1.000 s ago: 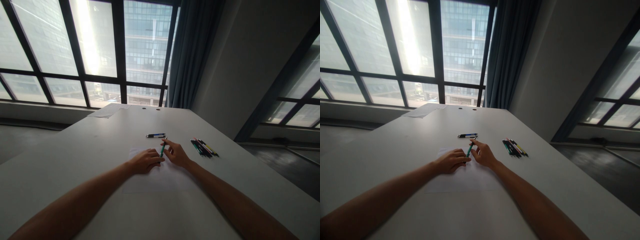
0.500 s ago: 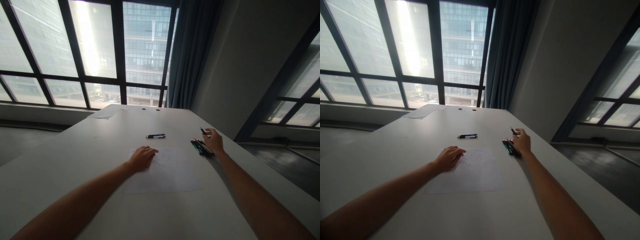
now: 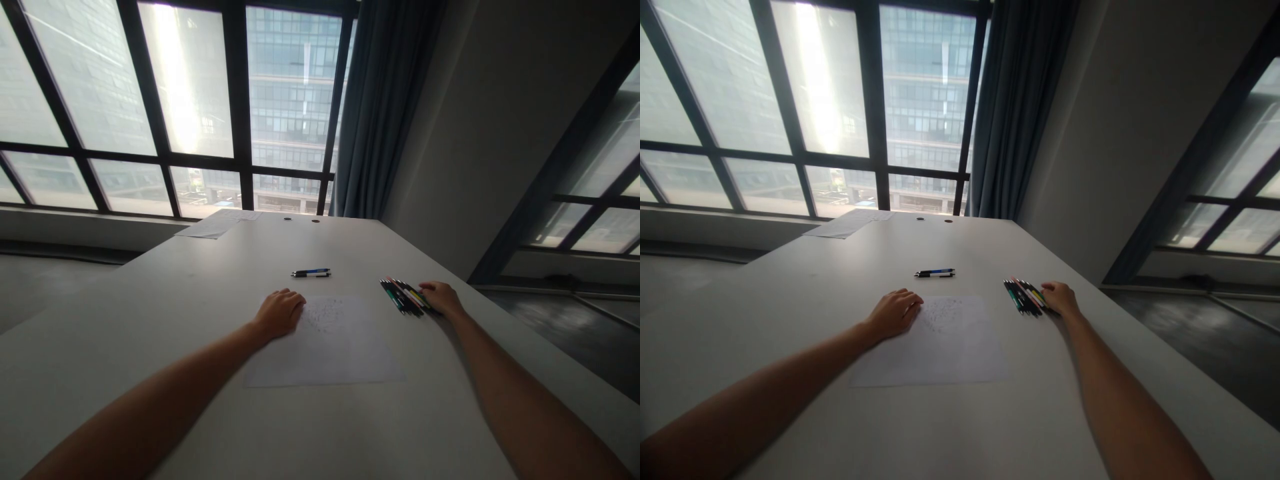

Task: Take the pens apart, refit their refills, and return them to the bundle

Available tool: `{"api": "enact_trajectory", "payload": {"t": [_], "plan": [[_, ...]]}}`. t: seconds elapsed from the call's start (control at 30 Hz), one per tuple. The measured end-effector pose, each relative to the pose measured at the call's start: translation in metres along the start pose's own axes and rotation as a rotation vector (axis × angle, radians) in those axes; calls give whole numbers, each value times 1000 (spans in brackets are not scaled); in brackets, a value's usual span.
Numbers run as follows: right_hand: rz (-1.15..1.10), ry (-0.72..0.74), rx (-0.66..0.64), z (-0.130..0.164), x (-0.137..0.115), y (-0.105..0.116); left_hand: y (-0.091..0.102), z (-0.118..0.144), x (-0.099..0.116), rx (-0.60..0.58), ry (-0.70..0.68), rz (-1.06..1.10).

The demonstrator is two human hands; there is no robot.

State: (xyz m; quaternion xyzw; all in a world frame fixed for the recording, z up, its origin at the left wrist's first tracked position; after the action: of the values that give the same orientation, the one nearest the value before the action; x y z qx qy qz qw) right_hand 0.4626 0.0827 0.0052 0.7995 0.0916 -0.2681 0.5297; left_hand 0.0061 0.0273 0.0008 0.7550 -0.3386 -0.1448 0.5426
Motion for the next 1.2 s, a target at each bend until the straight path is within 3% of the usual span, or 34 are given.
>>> {"api": "enact_trajectory", "payload": {"t": [0.1,0.2,0.43,0.53,0.77,0.93,1.07,1.2], "plan": [[25,18,67,4,-17,4,2,0,2,-14,21,-8],[38,125,66,11,-57,-7,3,0,3,-16,27,-6],[111,575,-268,43,-184,-93,4,1,6,-27,33,-13],[212,591,-311,47,-215,-115,4,0,9,-39,45,-31],[303,553,-343,42,-232,-130,3,0,11,-53,49,-88],[319,597,-382,54,-225,-115,7,0,14,-61,37,-100],[-8,651,-304,80,-215,-90,8,-2,12,-1,68,2],[-318,786,-348,125,-216,-79,5,-3,9,134,98,211]]}}
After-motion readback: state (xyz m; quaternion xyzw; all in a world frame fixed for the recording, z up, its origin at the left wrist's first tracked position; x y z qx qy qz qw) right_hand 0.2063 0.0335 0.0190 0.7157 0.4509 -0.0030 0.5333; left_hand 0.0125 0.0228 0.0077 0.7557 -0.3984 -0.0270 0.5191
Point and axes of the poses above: each hand's wrist, its own z-axis away from the middle knuckle, its own y-axis out of the back of the hand, x = y × z, the point moved 2 cm from there along -z, towards the middle knuckle, and after that the axes turned 7 degrees about -x, right-handed, at the moved point
